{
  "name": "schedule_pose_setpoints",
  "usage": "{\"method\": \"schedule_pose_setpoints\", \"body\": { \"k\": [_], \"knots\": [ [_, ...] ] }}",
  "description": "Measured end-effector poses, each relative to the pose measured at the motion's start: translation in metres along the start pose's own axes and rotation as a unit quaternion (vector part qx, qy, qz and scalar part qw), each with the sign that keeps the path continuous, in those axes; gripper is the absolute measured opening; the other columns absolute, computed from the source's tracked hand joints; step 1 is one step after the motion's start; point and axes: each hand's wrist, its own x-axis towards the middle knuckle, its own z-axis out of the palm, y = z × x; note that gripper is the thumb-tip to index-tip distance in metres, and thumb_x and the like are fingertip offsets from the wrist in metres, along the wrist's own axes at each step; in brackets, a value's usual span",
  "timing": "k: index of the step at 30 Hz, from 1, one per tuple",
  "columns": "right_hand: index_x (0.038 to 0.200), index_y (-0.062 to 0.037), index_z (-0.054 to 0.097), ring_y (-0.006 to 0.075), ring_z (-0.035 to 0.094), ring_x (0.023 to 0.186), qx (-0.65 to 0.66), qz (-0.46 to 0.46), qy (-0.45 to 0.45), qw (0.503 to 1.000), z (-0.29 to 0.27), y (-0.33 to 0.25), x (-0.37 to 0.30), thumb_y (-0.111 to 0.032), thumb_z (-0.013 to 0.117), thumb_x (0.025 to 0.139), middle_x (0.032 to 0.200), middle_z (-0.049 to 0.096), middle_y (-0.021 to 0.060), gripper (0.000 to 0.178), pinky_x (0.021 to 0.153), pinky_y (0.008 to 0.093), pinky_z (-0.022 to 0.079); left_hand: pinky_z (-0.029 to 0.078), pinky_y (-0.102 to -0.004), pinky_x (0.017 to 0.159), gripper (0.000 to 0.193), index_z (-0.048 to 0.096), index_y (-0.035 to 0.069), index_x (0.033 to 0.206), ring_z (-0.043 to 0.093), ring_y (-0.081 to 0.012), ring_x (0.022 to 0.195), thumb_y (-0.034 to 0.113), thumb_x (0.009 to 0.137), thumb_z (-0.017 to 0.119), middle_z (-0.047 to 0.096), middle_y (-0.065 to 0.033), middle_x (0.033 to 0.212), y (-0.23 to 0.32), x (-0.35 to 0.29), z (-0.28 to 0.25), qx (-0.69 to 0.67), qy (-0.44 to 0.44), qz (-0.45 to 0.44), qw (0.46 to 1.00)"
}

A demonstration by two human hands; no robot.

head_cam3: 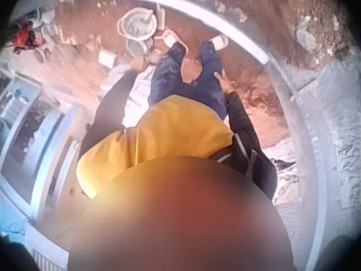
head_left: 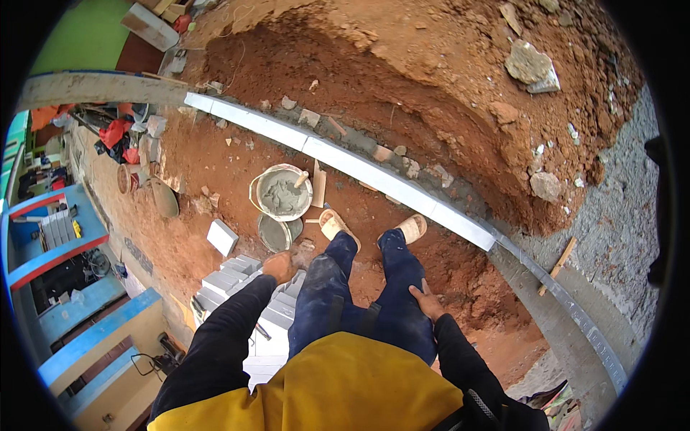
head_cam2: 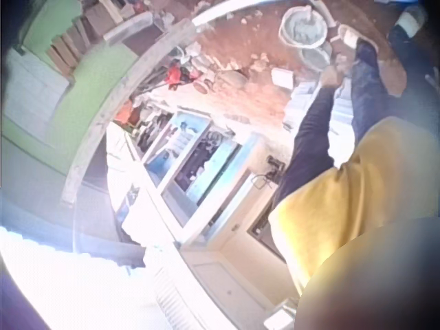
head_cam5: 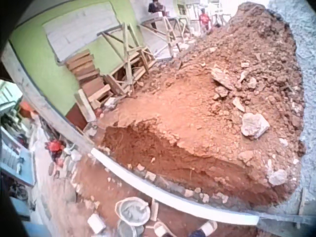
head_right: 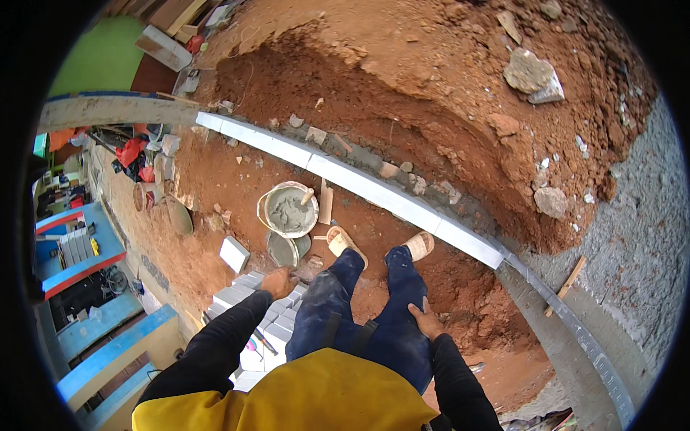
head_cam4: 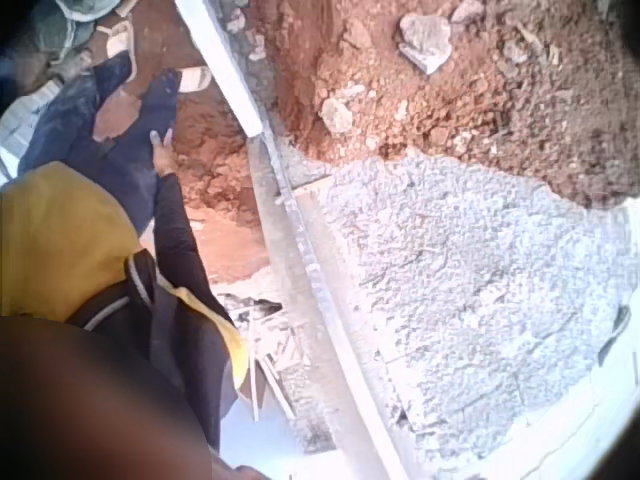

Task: The person measures a curved trench, cuts a white brick paver with a hand saw, applies mortar with a trowel, and sets the paver into the trench. They tap it into place with a hammer and adjust alignment along the curve.

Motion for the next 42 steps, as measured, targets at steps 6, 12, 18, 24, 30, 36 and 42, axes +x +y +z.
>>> {"method": "schedule_pose_setpoints", "body": {
  "k": [6,12,18,24,30,36,42],
  "knots": [
    [0.170,-0.0037,0.024,0.0394,0.033,0.158,-0.063,-0.061,0.070,0.994,0.030,-0.060,-0.016,-0.065,0.055,0.103,0.171,0.034,0.0247,0.096,0.128,0.0429,0.028,0.057,-0.0442,0.098,0.045,0.071,0.003,0.127,0.075,-0.0356,0.108,0.034,0.094,0.073,0.078,-0.0201,0.111,-0.171,-0.090,0.109,-0.320,0.071,-0.126,0.936],
    [0.149,-0.0042,0.061,0.0438,0.058,0.138,-0.271,-0.291,0.218,0.891,0.090,-0.186,-0.039,-0.052,0.055,0.107,0.145,0.064,0.0276,0.064,0.117,0.0453,0.044,0.055,-0.0296,0.063,0.021,0.073,0.008,0.113,0.070,-0.0156,0.071,0.022,0.098,0.071,0.075,-0.0054,0.091,-0.182,-0.128,0.201,-0.761,0.114,-0.205,0.605],
    [0.085,0.0002,0.076,0.0150,0.066,0.067,-0.140,-0.287,0.125,0.939,0.121,-0.324,-0.029,-0.043,0.072,0.101,0.074,0.071,0.0050,0.046,0.061,0.0312,0.053,0.054,-0.0298,0.065,0.025,0.074,0.010,0.115,0.069,-0.0130,0.076,0.028,0.097,0.073,0.075,-0.0021,0.092,-0.185,-0.146,0.221,-0.826,0.108,-0.235,0.500],
    [0.132,0.0007,0.058,0.0225,0.072,0.081,-0.225,-0.219,0.114,0.942,0.153,-0.408,0.004,-0.025,0.083,0.093,0.105,0.074,0.0157,0.053,0.063,0.0352,0.058,0.055,-0.0312,0.070,0.024,0.073,0.011,0.116,0.070,-0.0140,0.078,0.028,0.099,0.072,0.076,-0.0028,0.097,-0.211,-0.147,0.205,-0.853,0.196,-0.238,0.420],
    [0.157,-0.0014,0.045,0.0321,0.075,0.099,-0.346,-0.168,0.060,0.921,0.224,-0.508,0.053,-0.041,0.083,0.092,0.128,0.071,0.0216,0.086,0.084,0.0462,0.065,0.051,-0.0250,0.063,0.029,0.072,0.008,0.122,0.071,-0.0120,0.077,0.027,0.101,0.073,0.077,-0.0024,0.095,-0.253,-0.148,0.175,-0.879,0.249,-0.241,0.328],
    [0.132,-0.0070,0.068,0.0245,0.074,0.090,-0.389,-0.076,0.010,0.918,0.296,-0.625,0.162,-0.038,0.077,0.097,0.106,0.076,0.0121,0.048,0.079,0.0439,0.064,0.053,-0.0252,0.069,0.039,0.068,0.004,0.133,0.069,-0.0109,0.081,0.028,0.103,0.072,0.076,-0.0056,0.101,-0.411,-0.112,0.057,-0.815,0.413,-0.272,0.304],
    [0.127,-0.0118,0.071,0.0186,0.067,0.108,-0.351,-0.172,0.013,0.921,0.383,-0.759,0.228,-0.038,0.075,0.100,0.104,0.074,0.0034,0.038,0.082,0.0379,0.060,0.053,-0.0272,0.080,0.041,0.068,0.005,0.134,0.069,-0.0138,0.098,0.031,0.103,0.071,0.074,-0.0059,0.113,-0.627,-0.006,-0.166,-0.764,0.347,-0.257,0.479]
  ]
}}
